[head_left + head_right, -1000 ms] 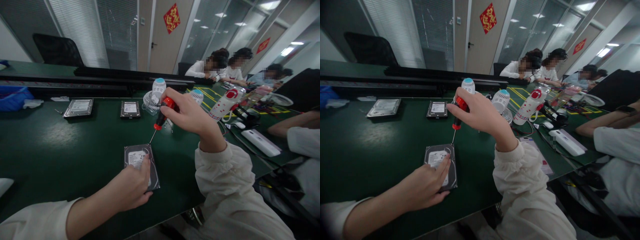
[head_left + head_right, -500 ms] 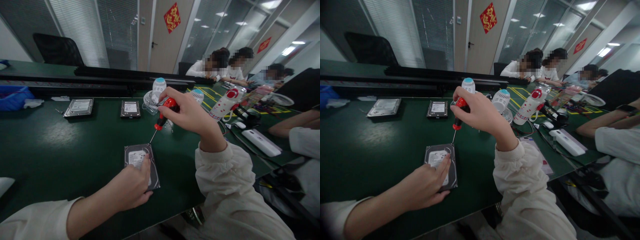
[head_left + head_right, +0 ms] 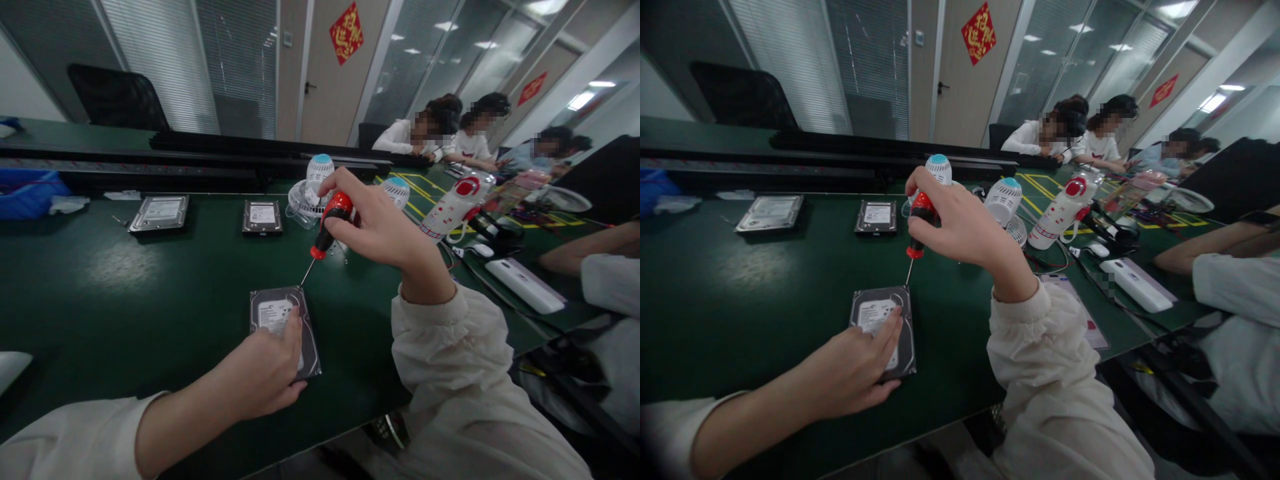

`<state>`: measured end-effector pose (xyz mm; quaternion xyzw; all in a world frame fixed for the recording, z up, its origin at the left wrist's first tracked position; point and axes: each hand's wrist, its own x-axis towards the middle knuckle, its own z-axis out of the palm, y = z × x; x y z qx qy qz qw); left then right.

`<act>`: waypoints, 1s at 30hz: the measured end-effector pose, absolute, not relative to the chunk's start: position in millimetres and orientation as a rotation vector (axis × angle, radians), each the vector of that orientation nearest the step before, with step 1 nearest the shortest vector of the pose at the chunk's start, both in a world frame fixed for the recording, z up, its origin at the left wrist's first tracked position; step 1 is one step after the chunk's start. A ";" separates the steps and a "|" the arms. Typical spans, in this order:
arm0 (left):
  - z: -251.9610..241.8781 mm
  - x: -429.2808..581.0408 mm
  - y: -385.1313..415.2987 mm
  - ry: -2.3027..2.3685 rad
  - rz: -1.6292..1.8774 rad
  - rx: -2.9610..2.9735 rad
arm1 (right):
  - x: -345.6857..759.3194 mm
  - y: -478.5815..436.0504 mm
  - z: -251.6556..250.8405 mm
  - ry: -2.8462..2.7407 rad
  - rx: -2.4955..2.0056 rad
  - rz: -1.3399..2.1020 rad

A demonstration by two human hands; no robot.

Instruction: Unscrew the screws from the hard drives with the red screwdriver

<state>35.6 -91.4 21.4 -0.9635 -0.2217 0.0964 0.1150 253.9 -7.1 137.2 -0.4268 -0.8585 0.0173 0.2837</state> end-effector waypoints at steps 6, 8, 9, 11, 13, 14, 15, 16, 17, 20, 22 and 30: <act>22.6 35.3 -91.0 -0.647 0.329 -2.826 | 253.0 -6.9 137.5 -2.263 -1.185 0.018; 22.6 35.2 -90.8 -0.652 0.326 -2.831 | 253.1 -7.9 138.2 -2.277 -1.161 0.038; 22.7 35.2 -90.8 -0.649 0.320 -2.838 | 253.0 -8.2 138.5 -2.282 -1.155 0.049; 23.1 35.5 -90.9 -0.652 0.315 -2.843 | 252.6 -8.4 138.7 -2.277 -1.163 0.062; 23.6 35.9 -91.1 -0.654 0.319 -2.845 | 252.1 -7.8 138.5 -2.257 -1.189 0.061; 23.8 35.9 -91.3 -0.655 0.319 -2.844 | 251.8 -7.5 138.2 -2.250 -1.199 0.058; 23.8 35.9 -91.4 -0.656 0.318 -2.843 | 251.7 -7.1 137.9 -2.247 -1.204 0.053; 23.7 35.9 -91.6 -0.657 0.315 -2.842 | 251.8 -6.9 137.6 -2.249 -1.201 0.049; 23.5 35.8 -91.7 -0.654 0.309 -2.842 | 252.0 -6.7 137.3 -2.254 -1.192 0.049; 22.8 35.7 -91.8 -0.665 0.301 -2.843 | 253.0 -6.4 136.5 -2.272 -1.134 0.056; 22.2 35.7 -91.7 -0.670 0.287 -2.842 | 253.5 -6.2 136.3 -2.291 -1.099 0.057; 17.8 34.5 -91.4 -0.643 0.240 -2.822 | 252.0 -6.7 137.5 -2.265 -1.166 0.030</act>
